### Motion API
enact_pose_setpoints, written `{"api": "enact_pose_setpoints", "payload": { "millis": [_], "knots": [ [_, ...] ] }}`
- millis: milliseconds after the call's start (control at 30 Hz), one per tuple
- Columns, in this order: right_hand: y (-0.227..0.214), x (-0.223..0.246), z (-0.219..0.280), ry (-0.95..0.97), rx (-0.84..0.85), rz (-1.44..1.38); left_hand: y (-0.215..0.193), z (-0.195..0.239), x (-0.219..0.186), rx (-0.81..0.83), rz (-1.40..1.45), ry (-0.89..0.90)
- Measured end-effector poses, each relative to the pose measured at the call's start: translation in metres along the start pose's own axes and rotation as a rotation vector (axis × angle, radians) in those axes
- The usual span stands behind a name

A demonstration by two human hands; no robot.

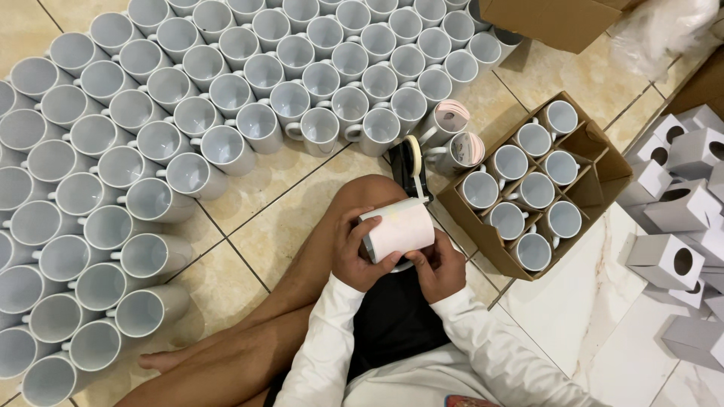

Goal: The person picks up white mugs from the floor, applies small labels using a tape dispenser, and places the mugs into the compartments of a cardboard box.

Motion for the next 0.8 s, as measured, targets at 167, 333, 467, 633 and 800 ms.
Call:
{"api": "enact_pose_setpoints", "payload": {
  "millis": [167, 333, 467, 633, 800],
  "knots": [
    [0.004, -0.010, 0.005, -0.055, 0.016, 0.000, 0.000, 0.000, 0.001, 0.000, 0.011, 0.017],
    [0.002, -0.012, 0.009, -0.065, 0.058, -0.035, -0.001, 0.002, -0.003, -0.041, -0.015, 0.017],
    [0.007, -0.031, 0.011, -0.020, 0.099, -0.030, -0.006, 0.000, -0.007, -0.065, -0.022, 0.028],
    [0.007, -0.033, 0.011, 0.033, 0.074, -0.059, -0.005, 0.000, -0.003, -0.050, 0.002, 0.017],
    [0.010, -0.031, 0.009, -0.001, 0.116, -0.036, -0.004, 0.002, 0.003, -0.038, 0.019, 0.002]
  ]
}}
Point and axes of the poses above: each hand's wrist, its own z-axis away from the middle knuckle, its own y-axis out of the palm, x = y × z, the point moved 9 cm from there along -z, towards the middle knuckle, and after that the axes turned 8 degrees about -y, right-handed, at the moved point
